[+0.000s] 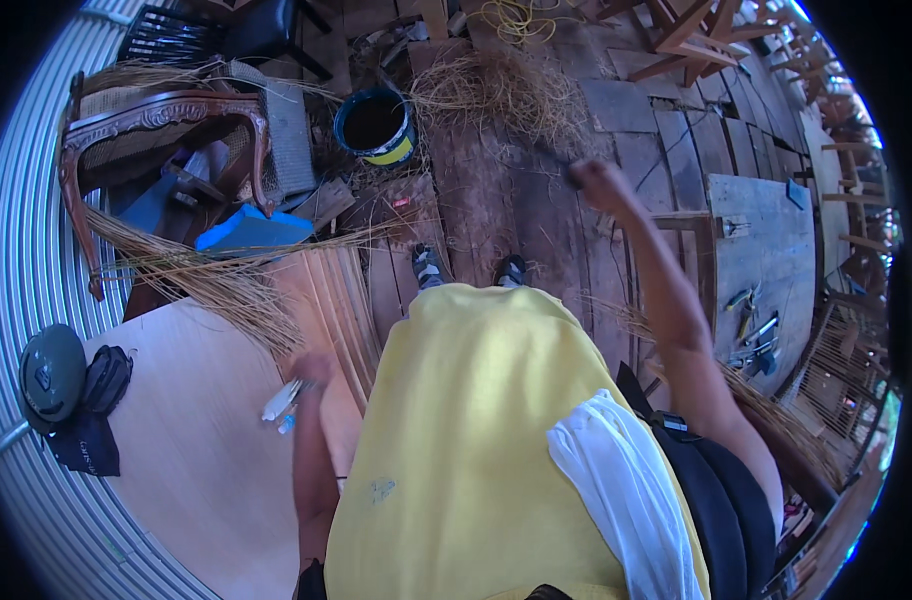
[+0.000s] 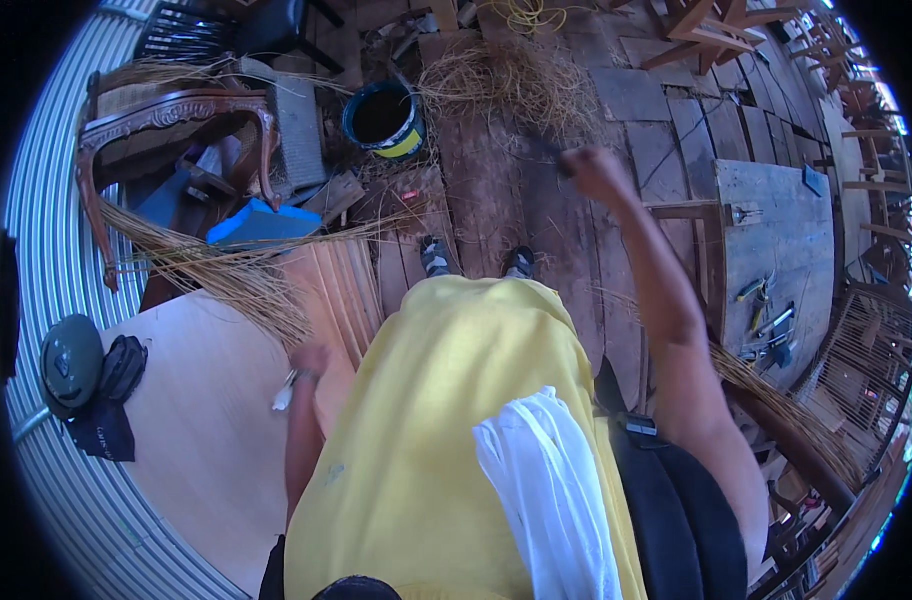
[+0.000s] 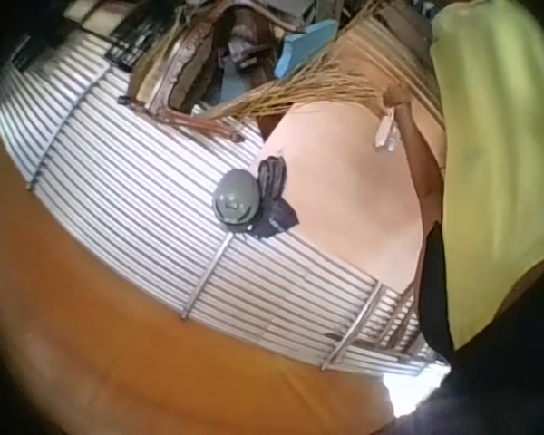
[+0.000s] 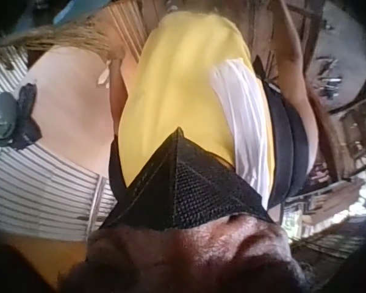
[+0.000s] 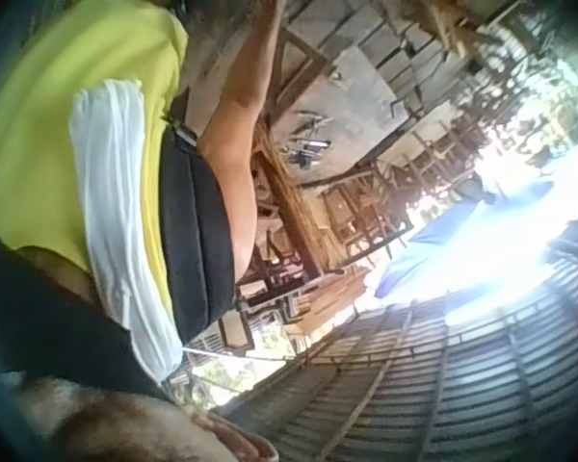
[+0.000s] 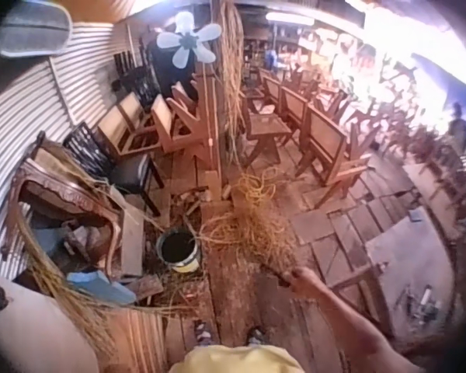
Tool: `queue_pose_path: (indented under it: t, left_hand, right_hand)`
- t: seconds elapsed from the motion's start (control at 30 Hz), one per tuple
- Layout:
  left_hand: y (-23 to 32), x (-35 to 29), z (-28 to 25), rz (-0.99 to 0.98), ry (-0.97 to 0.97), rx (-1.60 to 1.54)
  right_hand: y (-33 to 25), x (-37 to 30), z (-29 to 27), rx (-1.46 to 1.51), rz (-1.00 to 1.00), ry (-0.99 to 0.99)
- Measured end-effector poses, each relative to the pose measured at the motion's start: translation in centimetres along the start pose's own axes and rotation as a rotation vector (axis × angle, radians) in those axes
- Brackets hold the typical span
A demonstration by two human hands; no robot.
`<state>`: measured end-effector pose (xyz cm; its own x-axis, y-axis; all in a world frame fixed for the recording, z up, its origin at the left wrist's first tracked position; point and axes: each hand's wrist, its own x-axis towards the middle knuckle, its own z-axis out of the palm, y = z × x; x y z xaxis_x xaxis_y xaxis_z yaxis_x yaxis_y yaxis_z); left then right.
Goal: Preparing and weaving natural fiber strips onto a wooden furniture frame.
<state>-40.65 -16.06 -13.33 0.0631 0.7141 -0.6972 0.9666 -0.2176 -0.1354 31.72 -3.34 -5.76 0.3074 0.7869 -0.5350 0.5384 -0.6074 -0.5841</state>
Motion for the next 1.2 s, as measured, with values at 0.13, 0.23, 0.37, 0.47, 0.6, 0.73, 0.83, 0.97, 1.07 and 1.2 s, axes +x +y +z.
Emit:
queue_pose_path:
  t: [0.13,0.23,0.37,0.47,0.6,0.73,0.83,0.97,1.07,1.2]
  left_hand:
    - [22.7,3.6,-17.8,0.433,0.052,-0.498]
    - [27.1,6.0,-21.9,0.657,0.170,-0.608]
    - [23.9,7.1,-28.4,0.777,0.024,-0.602]
    - [17.5,10.0,-32.8,0.753,-0.071,-0.466]
    - [9.1,14.7,-40.2,0.739,-0.050,-0.396]
    - [5.2,18.2,-48.4,0.657,-0.052,-0.444]
    - [4.4,20.8,-53.5,0.698,-0.061,-0.493]
    - [7.4,22.1,-58.1,0.788,0.072,-0.393]
    - [10.9,20.5,-60.7,0.758,0.249,-0.227]
    - [16.3,15.7,-62.7,0.794,0.405,-0.152]
  right_hand:
    - [-8.0,-7.6,12.1,0.358,-0.112,-0.151]
    - [-9.8,-10.5,14.7,0.375,-0.170,-0.198]
    - [-4.6,-12.7,14.5,0.284,-0.202,0.091]
    - [11.3,-14.9,14.8,0.197,0.124,0.505]
    - [25.5,-30.5,9.4,-0.057,0.534,0.494]
    - [32.7,-48.3,9.1,-0.037,0.888,0.645]
    - [28.8,-55.5,9.8,-0.161,1.011,0.627]
    - [30.8,-59.6,14.2,-0.157,0.960,0.665]
    - [27.9,-57.7,16.3,0.229,1.077,0.663]
    - [31.3,-59.5,21.1,0.349,1.085,0.608]
